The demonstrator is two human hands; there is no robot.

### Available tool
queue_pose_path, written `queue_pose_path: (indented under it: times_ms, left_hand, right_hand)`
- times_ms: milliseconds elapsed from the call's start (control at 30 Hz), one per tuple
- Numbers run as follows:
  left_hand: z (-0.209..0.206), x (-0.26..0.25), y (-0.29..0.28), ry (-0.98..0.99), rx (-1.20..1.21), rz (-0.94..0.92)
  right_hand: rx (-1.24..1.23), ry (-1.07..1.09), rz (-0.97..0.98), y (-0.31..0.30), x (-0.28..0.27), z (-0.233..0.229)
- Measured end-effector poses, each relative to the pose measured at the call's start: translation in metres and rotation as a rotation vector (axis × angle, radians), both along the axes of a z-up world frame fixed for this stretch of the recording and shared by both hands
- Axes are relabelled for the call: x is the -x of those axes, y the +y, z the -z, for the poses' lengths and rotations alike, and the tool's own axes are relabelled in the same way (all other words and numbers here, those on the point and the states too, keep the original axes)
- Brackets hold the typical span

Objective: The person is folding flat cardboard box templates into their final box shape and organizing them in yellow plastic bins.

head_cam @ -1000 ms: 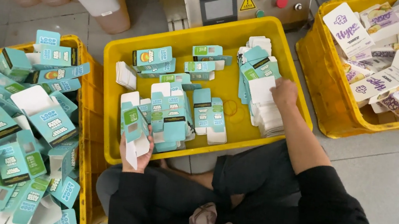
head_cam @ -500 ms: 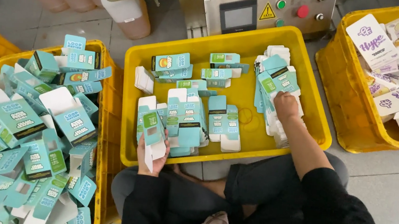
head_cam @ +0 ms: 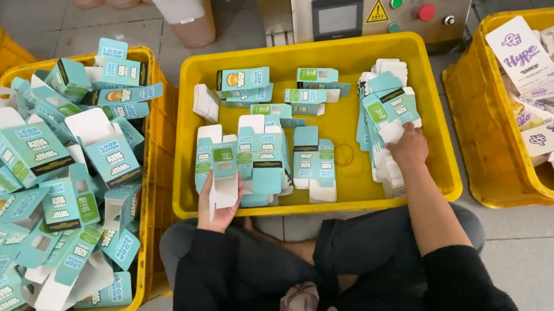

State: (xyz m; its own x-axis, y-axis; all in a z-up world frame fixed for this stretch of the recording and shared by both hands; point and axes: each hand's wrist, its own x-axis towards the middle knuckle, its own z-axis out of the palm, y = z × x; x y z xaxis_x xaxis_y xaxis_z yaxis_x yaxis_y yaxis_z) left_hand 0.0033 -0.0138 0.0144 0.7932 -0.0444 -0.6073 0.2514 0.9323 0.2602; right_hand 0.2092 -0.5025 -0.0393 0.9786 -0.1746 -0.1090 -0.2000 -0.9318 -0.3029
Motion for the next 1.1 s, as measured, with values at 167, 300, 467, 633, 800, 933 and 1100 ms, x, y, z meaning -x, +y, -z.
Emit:
queue_pose_path:
  times_ms: [167, 300, 467, 633, 800, 933, 1100]
  left_hand:
    - [-0.001, 0.000, -0.004, -0.012, -0.002, 0.031]
    - [-0.001, -0.001, -0.010, -0.057, -0.013, 0.048]
    - [-0.007, 0.003, -0.014, -0.051, 0.006, 0.080]
    - [-0.001, 0.000, -0.015, -0.002, -0.068, 0.069]
    - [0.010, -0.003, -0.013, 0.055, -0.146, 0.040]
    - [0.009, -0.004, -0.013, 0.059, -0.174, 0.035]
    - [0.051, -0.003, -0.004, 0.017, -0.202, 0.025]
  right_hand:
    - [-0.101, -0.213, 0.046, 0.003, 0.009, -0.016]
    - [-0.493, -0.682, 0.031, 0.027, 0.023, -0.068]
    - [-1.465, -0.268, 0.391, 0.089, 0.073, -0.122]
    - [-1.318, -0.116, -0.196, 0.161, 0.157, -0.181]
    - [-0.323, -0.714, -1.087, 0.227, 0.190, -0.249]
    - [-0.054, -0.989, -1.159, 0.262, 0.188, -0.234]
    - [0.067, -0.889, -1.164, 0.282, 0.192, -0.222]
